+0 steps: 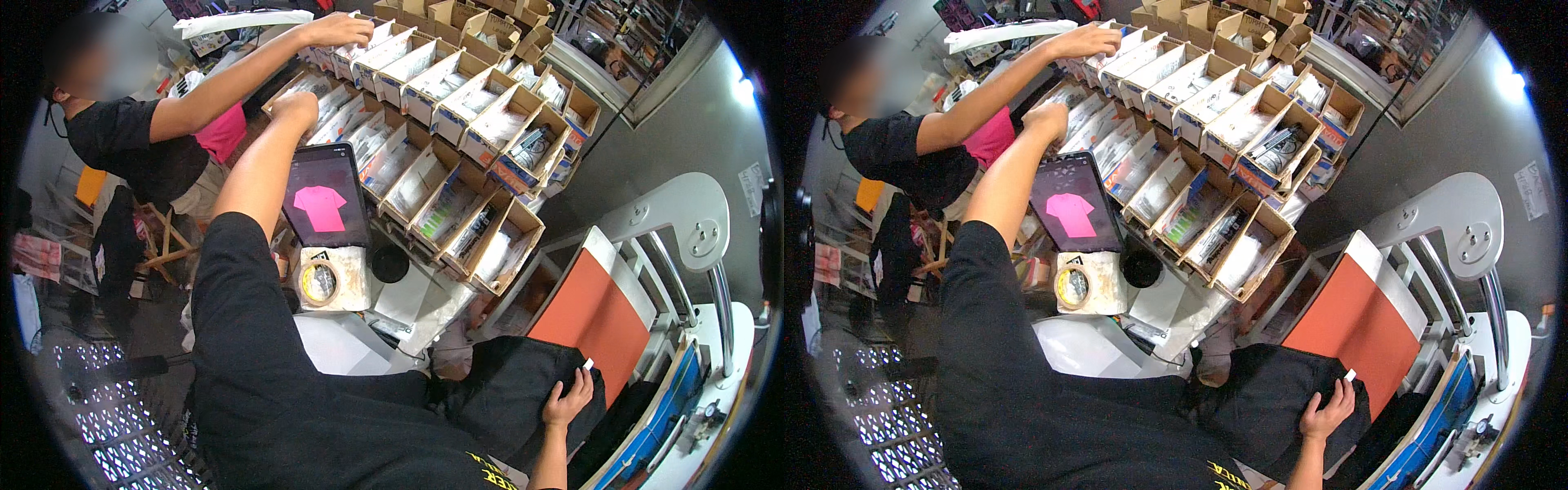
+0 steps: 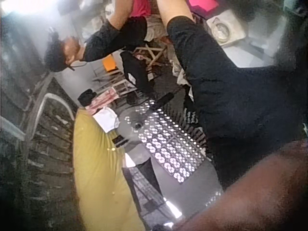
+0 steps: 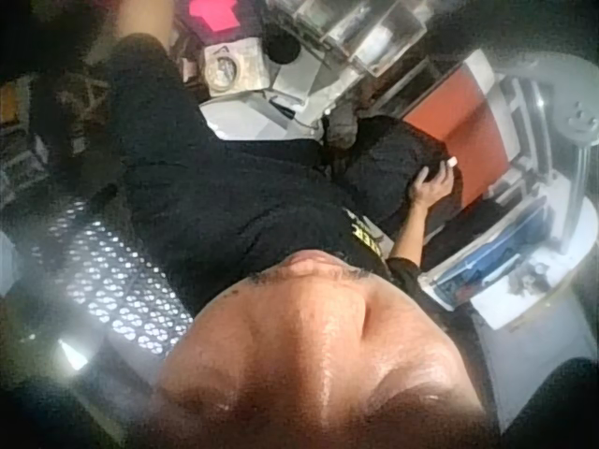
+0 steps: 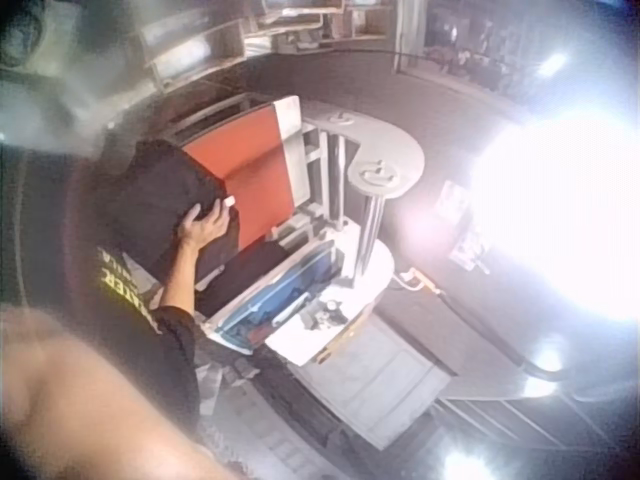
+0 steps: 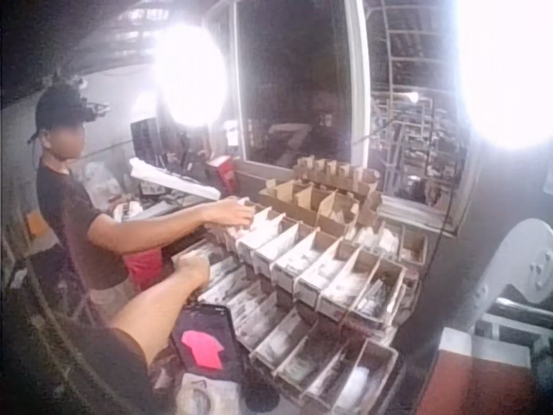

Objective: The person prepares and applies graphic designs to black t-shirts using heat press equipment and precision trimming with scissors.

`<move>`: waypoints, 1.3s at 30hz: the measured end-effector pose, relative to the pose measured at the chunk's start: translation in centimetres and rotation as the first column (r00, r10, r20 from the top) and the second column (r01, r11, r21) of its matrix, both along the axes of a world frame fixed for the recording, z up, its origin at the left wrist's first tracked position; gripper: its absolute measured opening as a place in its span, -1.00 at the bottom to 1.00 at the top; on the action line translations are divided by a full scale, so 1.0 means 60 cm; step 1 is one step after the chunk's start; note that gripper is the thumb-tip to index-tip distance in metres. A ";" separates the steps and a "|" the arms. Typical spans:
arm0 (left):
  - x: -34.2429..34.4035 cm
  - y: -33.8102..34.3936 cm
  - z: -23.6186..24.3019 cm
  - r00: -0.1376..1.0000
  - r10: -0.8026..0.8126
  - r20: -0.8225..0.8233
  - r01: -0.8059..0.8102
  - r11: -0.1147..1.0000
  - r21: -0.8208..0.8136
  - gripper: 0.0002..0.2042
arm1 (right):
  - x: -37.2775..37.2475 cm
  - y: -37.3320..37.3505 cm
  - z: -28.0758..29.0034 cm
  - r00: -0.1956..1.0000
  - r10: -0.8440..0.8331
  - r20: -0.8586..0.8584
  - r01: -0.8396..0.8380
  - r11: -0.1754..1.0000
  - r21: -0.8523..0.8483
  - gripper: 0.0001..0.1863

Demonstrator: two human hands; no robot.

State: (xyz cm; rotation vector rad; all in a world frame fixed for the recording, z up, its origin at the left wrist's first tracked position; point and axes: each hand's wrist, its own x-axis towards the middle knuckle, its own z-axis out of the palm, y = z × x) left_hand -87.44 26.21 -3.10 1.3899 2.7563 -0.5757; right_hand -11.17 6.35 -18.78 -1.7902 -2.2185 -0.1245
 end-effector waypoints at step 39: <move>-0.007 0.008 -0.022 0.991 -0.128 -0.034 0.130 0.989 0.065 -0.57 | -0.006 -0.001 0.005 1.000 -0.026 -0.017 0.026 1.000 0.001 -0.42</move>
